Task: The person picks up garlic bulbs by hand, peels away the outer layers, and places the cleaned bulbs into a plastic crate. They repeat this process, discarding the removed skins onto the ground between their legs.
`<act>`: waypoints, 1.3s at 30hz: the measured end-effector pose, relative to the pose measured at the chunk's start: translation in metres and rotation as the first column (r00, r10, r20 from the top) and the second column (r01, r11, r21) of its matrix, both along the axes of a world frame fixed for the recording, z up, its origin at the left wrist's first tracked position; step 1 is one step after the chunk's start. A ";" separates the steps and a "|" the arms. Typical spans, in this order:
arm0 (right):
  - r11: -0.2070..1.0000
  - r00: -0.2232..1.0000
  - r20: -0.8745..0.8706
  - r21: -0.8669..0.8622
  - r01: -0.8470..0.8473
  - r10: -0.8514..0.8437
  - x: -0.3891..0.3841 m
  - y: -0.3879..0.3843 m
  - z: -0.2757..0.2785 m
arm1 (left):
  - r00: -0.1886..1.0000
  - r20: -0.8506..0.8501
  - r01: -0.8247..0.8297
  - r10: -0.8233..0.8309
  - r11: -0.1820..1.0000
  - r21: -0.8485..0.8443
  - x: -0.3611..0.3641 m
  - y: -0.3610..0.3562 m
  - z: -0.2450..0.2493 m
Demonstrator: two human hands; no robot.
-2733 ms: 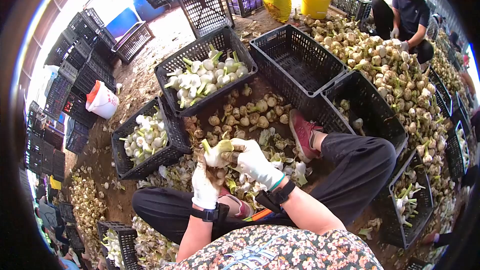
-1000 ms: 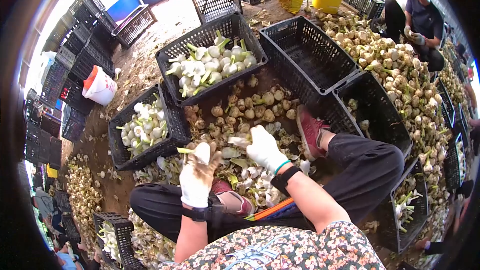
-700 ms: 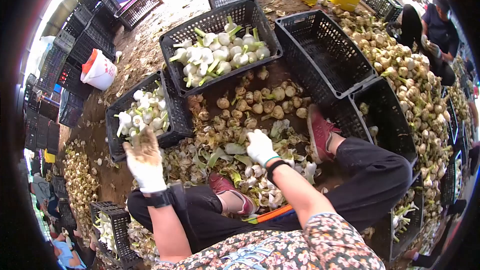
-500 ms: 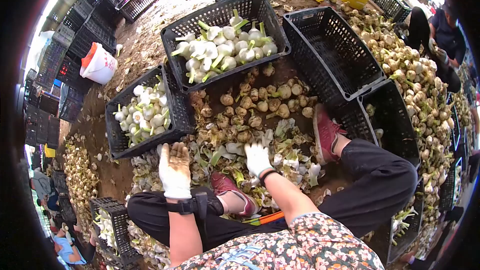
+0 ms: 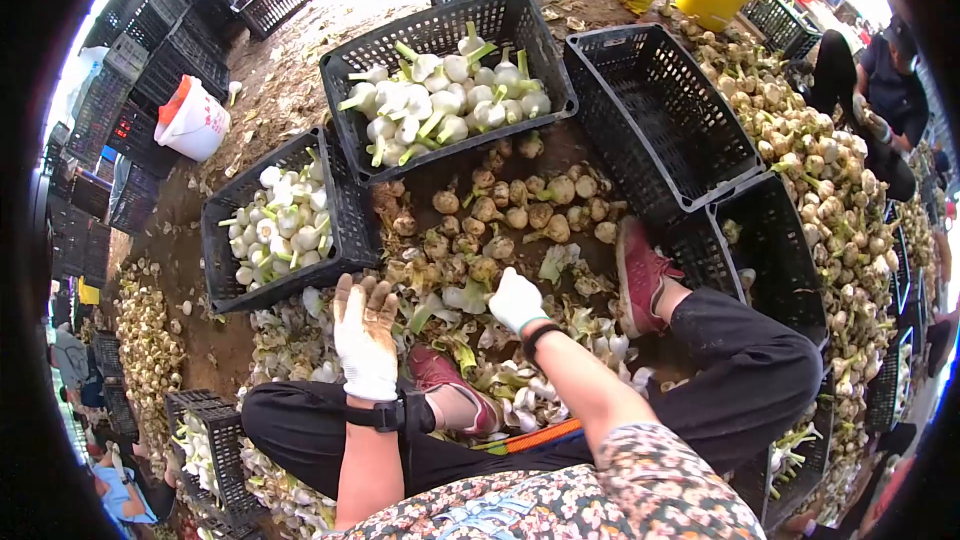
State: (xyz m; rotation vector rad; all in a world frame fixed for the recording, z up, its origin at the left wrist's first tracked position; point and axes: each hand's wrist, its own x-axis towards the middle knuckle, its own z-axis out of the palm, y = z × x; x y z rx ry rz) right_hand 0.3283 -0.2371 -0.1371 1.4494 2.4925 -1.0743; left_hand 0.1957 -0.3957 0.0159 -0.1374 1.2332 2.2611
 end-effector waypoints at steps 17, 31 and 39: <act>0.680 0.504 -0.687 -0.693 -0.239 -0.524 0.051 -0.014 0.188 | 0.768 -0.290 0.606 -0.571 0.795 0.040 0.055 0.010 0.007; 0.576 0.441 -0.658 -0.751 -0.323 -0.610 0.064 -0.053 0.211 | 0.768 -0.518 0.472 -0.377 0.880 0.060 0.095 -0.002 0.022; 0.859 0.519 -0.842 -0.368 -0.355 -0.147 0.079 -0.033 0.207 | 0.815 -0.406 0.535 -0.413 0.805 0.255 0.104 -0.003 0.047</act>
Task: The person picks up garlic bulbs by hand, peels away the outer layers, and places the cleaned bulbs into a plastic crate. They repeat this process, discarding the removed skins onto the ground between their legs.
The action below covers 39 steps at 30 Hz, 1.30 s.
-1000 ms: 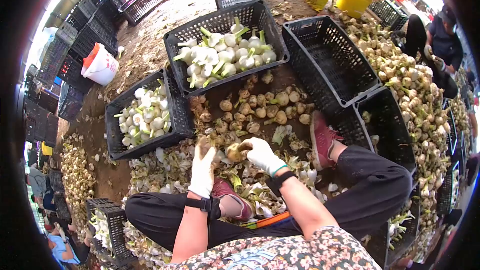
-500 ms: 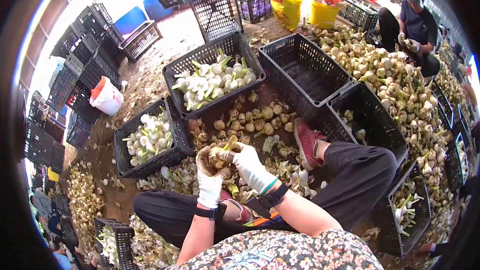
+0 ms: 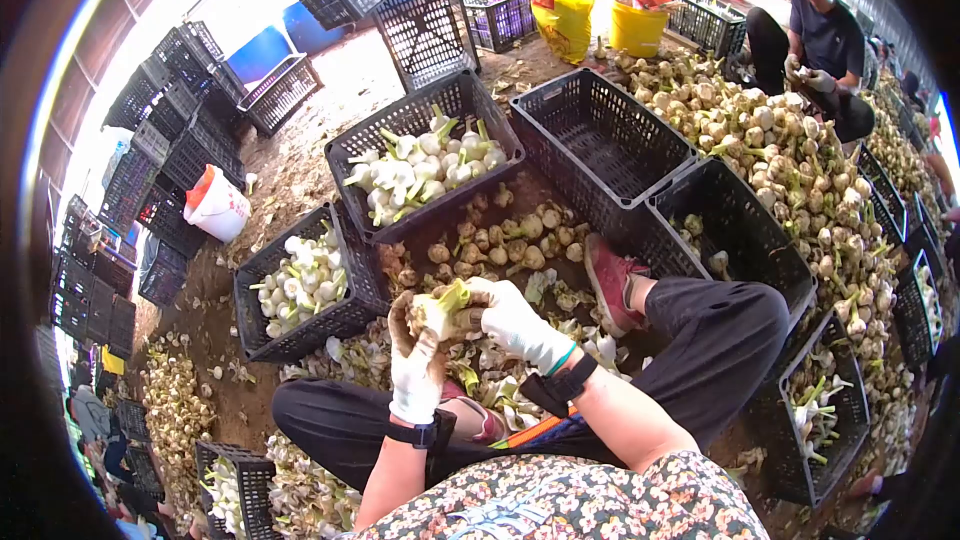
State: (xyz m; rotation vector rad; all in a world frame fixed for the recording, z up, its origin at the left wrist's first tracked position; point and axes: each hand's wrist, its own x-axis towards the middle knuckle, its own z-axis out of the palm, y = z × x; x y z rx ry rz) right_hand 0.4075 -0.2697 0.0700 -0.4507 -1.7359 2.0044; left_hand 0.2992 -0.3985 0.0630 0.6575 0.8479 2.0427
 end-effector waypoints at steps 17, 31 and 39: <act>0.924 0.949 0.186 -0.243 0.297 -0.256 0.008 -0.022 0.011 | 0.992 -0.119 -0.081 0.047 0.950 -0.302 0.017 -0.001 -0.008; 0.990 0.988 0.076 -0.035 0.138 -0.135 0.005 -0.021 0.011 | 0.949 -0.288 -0.223 0.129 0.920 -0.321 0.002 -0.005 0.002; 0.484 0.767 0.184 -0.679 0.552 -0.615 0.013 0.043 -0.104 | 0.934 0.038 0.353 -0.355 0.902 -0.249 -0.015 -0.028 0.029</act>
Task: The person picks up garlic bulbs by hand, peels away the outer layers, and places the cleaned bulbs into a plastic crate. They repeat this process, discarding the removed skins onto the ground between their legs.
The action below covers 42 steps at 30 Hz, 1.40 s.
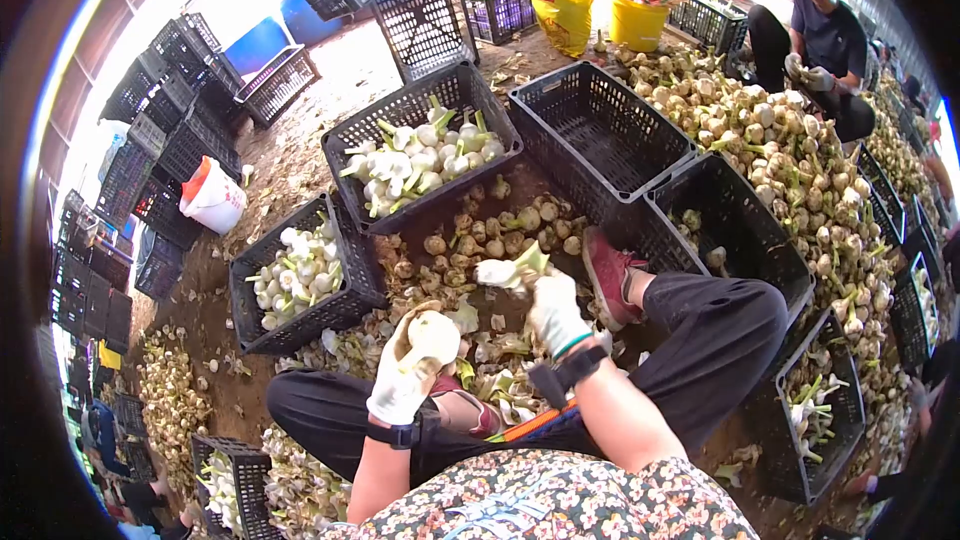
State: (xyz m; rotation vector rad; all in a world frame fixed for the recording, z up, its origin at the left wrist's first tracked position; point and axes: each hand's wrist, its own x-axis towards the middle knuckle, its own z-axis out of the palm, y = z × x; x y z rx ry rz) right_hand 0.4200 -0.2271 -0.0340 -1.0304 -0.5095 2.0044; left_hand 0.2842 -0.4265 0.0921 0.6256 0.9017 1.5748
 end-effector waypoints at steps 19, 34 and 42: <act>0.016 0.541 0.824 0.551 -0.834 -0.171 -0.009 -0.068 0.130 | 0.784 -0.604 -0.215 0.142 0.975 -0.050 0.005 0.004 -0.008; 0.397 0.534 0.809 0.586 -0.706 -0.244 -0.015 -0.043 0.061 | 0.677 -0.504 -0.569 0.536 0.816 0.103 -0.009 0.017 -0.078; 0.052 -0.196 0.978 -0.200 -0.979 0.068 0.034 -0.004 -0.049 | 0.764 0.528 -0.441 0.371 0.898 0.007 -0.030 0.030 -0.083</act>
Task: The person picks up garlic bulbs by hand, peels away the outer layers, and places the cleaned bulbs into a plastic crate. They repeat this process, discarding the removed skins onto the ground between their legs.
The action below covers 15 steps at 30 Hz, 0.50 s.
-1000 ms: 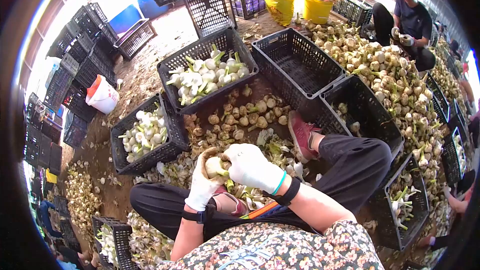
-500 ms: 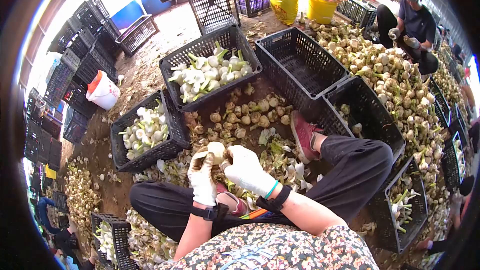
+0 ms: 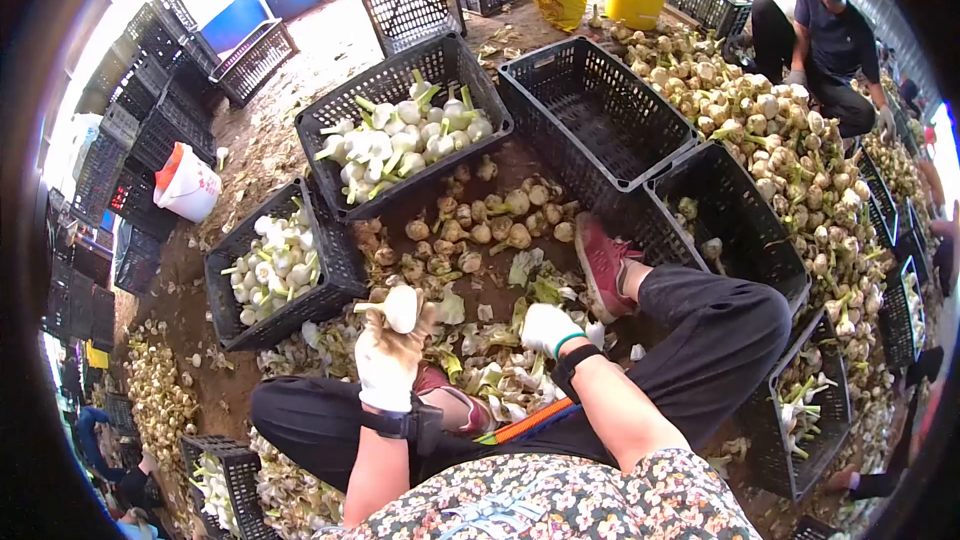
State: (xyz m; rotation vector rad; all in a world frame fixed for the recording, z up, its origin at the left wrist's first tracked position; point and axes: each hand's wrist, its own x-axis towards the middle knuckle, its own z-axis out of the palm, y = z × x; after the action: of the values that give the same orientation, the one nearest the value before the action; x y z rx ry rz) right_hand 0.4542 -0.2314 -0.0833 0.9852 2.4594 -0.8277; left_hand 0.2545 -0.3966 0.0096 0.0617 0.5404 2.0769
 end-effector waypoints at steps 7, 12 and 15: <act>0.914 0.816 -0.460 0.021 0.404 -0.350 -0.075 0.033 -0.046 | 0.980 -0.104 -0.161 0.170 0.983 0.094 -0.087 0.067 0.066; 0.892 0.881 -0.182 -0.215 0.398 -0.437 -0.171 0.072 -0.100 | 0.989 -0.061 -0.143 0.135 0.978 -0.155 -0.057 0.052 0.041; 0.816 0.788 -0.253 -0.332 0.474 -0.561 -0.166 0.065 -0.100 | 0.986 0.016 -0.134 0.167 0.845 -0.518 -0.036 0.038 -0.030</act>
State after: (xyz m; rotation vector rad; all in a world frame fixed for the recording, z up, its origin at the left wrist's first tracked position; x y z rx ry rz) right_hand 0.2882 -0.1662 -0.1837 1.5692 2.2681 -1.5716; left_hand 0.2188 -0.3587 -0.0208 -0.3694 1.0777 2.0073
